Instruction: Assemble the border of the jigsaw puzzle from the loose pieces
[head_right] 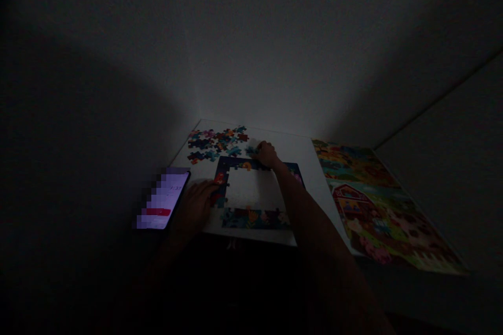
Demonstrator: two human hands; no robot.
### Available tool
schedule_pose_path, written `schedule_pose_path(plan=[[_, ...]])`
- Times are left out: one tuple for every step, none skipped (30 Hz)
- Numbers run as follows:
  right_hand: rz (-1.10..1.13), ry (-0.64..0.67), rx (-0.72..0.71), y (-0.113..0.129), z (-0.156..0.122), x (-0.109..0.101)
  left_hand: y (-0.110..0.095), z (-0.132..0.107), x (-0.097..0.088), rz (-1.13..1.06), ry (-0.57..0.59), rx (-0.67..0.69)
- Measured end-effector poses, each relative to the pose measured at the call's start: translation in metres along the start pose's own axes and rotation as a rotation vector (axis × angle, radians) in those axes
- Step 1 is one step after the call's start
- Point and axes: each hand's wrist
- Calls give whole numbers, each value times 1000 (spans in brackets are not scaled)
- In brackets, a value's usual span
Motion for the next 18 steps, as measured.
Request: schedule_pose_path(plan=[[28, -5, 12, 1, -1, 0, 0, 0, -1, 2, 1, 0], [61, -8, 18, 1, -3, -1, -1, 0, -1, 5, 2, 0], [98, -10, 18, 2, -4, -1, -1, 0, -2, 8, 4, -2], [137, -12, 14, 2, -5, -2, -2, 0, -2, 11, 5, -3], [174, -16, 8, 2, -6, -3, -2, 0, -3, 13, 5, -3], [208, -23, -1, 2, -6, -3, -2, 0, -3, 14, 5, -2], [240, -30, -7, 2, -7, -4, -2, 1, -3, 14, 2, -1], [266, -37, -11, 2, -7, -4, -2, 1, -3, 13, -2, 0], [288, -43, -13, 2, -7, -4, -1, 1, -2, 11, -4, 0], [307, -48, -12, 2, -7, -4, -1, 1, -2, 11, -4, -1], [325, -52, -9, 2, -7, -3, 0, 1, -1, 12, -4, -2], [342, -53, -4, 2, -7, -3, 1, 1, 0, 14, -6, -2], [359, -52, 4, 2, -7, -2, 1, 0, 1, 17, -8, -1], [375, -51, 11, 2, -8, -2, 2, 0, 1, 18, -12, 0], [392, -51, 18, 2, -8, -1, 2, 0, 2, 19, -17, 4], [407, -52, 22, 2, -8, -1, 2, 0, 2, 20, -21, 9], [422, -54, 24, 2, -9, -2, 2, 0, 2, 20, -23, 14], [439, -57, 24, 3, -10, -2, 2, 0, 1, 20, -24, 18]])
Point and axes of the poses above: each hand's wrist, its own z-axis towards the middle knuckle, its own x-axis out of the palm, y = z × x, and after that the axes turned 11 degrees about -z, right-handed
